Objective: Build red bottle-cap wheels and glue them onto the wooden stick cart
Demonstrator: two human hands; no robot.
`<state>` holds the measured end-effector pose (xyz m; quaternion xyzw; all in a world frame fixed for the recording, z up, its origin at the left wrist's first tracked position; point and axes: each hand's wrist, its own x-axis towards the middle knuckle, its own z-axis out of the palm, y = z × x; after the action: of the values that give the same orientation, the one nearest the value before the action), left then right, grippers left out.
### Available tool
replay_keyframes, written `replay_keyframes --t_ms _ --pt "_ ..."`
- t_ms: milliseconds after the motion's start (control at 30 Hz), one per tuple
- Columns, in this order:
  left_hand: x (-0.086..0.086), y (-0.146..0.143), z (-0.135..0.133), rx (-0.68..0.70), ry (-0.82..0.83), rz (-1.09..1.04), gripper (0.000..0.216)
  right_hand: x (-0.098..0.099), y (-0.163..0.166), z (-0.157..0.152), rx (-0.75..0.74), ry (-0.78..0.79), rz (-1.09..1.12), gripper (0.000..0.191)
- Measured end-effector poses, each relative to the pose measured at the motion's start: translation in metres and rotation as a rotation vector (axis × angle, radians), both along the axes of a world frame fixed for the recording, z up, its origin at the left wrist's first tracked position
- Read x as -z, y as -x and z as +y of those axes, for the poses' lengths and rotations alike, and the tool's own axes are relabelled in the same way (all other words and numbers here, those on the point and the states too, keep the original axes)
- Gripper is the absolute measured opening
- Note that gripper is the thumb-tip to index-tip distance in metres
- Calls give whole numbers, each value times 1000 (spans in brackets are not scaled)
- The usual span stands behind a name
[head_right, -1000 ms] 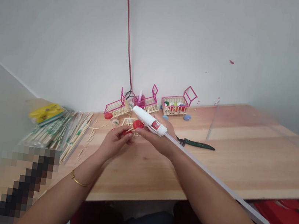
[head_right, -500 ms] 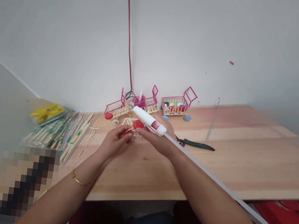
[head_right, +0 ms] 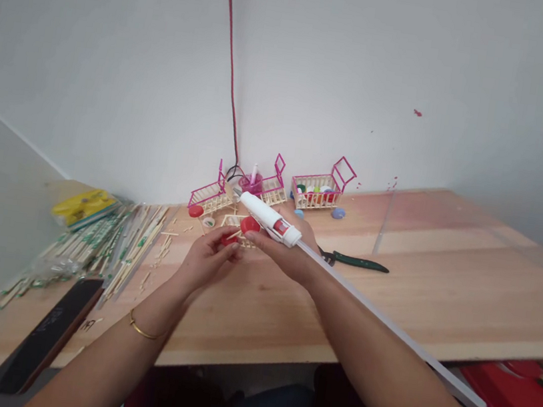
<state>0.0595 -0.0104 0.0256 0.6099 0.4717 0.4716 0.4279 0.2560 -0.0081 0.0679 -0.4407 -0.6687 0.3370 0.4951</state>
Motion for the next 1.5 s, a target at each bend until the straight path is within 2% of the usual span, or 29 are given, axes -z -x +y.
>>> replay_keyframes --t_ms 200,367,567,733,867,1000,1100,1233,1333,1500 --pt "2 2 0 4 0 -5 58 -1 -1 1 59 8 -5 38" --pt "2 1 0 19 -15 19 44 -3 -1 1 53 10 -15 35" --pt "6 3 1 12 -43 131 43 -3 0 -1 48 -38 -18 31" --pt "7 1 1 79 34 37 46 -2 -1 -1 22 -56 -52 31" --pt "4 -3 0 117 59 36 41 -1 -1 -1 -20 -46 -77 33" --pt "2 -4 -1 136 126 -92 39 1 -1 -1 -13 -16 16 34" --pt "0 -2 -2 189 231 -272 43 1 1 1 -71 45 150 35" --pt "-3 1 -6 316 352 -408 45 2 4 3 -155 152 170 37" --pt "-3 1 -8 406 371 -396 40 4 5 4 -253 231 211 40" --pt "2 -4 -10 487 343 -308 35 6 7 4 -360 276 210 31"
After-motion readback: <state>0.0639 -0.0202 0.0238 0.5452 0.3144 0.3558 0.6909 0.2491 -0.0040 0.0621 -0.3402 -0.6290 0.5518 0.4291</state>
